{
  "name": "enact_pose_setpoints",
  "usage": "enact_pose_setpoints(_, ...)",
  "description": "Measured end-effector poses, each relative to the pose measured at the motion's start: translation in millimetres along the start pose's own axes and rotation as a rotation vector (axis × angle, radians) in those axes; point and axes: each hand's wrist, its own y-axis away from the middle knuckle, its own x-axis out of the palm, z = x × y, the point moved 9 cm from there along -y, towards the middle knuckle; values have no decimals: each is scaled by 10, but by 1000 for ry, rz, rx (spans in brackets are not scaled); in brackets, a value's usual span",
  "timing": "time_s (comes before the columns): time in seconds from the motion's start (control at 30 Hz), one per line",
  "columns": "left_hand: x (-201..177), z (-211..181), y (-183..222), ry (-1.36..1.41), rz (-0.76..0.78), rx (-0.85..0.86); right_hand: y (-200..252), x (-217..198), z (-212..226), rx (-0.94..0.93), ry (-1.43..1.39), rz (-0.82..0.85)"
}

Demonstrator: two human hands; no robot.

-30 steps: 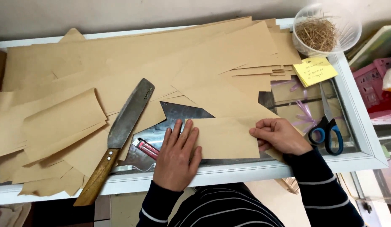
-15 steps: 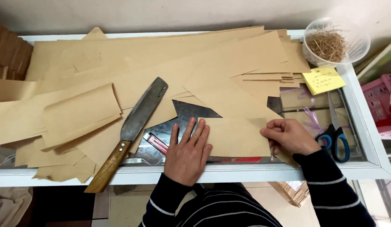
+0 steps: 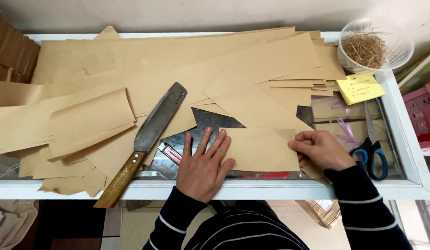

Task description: Cutting and folding brown paper sheets to create packaging materials at a production counter.

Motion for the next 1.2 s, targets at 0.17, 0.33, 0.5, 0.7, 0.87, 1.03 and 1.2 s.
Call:
enact_pose_setpoints(0.17, 9, -3, 12, 8, -1, -7, 52, 23, 69, 13, 41, -8)
enact_pose_setpoints(0.33, -21, -36, 12, -12, -6, 9, 140, 64, 229, 10, 191, -20)
enact_pose_setpoints(0.5, -53, -57, 28, -15, -28, 16, 280, -21, 558, -55, 785, -204)
enact_pose_setpoints(0.7, -126, -104, 48, -73, -154, 60, 670, 731, 1079, -707, 1075, -427)
enact_pose_setpoints(0.87, -42, -66, 29, -41, -26, 14, 740, 1745, 1019, -876, 1004, -101)
enact_pose_setpoints(1.03, -68, -61, 3, -7, -8, -15, 815, 1898, 1076, -903, 1160, -89)
enact_pose_setpoints(1.2, -328, 7, 24, 195, -191, 23, 822, 1909, 1093, -867, 1226, -78)
